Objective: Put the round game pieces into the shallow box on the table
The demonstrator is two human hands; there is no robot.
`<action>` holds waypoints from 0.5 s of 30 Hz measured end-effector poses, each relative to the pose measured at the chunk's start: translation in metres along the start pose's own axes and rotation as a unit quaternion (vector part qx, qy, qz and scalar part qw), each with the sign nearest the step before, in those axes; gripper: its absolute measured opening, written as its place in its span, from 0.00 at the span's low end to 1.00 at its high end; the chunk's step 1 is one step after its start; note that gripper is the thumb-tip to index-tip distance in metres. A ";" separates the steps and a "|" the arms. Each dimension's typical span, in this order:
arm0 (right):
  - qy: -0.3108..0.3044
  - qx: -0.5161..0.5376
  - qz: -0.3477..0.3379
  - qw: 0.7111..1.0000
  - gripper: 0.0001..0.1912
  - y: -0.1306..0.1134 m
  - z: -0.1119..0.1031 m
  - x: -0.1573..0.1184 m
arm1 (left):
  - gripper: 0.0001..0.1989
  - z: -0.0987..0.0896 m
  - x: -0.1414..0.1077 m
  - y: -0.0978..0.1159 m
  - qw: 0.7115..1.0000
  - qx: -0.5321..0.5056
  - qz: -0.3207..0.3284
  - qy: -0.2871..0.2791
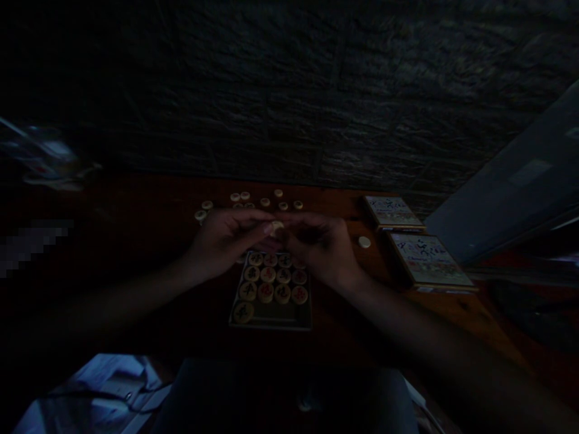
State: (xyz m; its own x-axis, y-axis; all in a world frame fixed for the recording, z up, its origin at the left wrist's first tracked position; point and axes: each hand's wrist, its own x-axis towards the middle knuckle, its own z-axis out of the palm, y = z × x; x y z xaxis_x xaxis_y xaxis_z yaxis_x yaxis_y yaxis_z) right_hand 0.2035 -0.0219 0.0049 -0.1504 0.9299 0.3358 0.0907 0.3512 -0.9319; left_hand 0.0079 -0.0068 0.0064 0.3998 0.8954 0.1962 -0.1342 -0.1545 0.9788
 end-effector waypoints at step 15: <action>0.014 0.070 0.050 0.996 0.17 0.000 0.004 0.002 | 0.15 0.002 -0.003 -0.005 0.996 0.066 0.063 -0.022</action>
State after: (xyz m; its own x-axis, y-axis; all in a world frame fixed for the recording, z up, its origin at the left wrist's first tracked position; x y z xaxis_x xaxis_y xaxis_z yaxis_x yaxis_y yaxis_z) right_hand 0.1988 -0.0203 0.0047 -0.1206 0.9629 0.2413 -0.0347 0.2388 -0.9704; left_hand 0.0092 -0.0092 0.0010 0.4264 0.8467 0.3182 -0.0677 -0.3209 0.9447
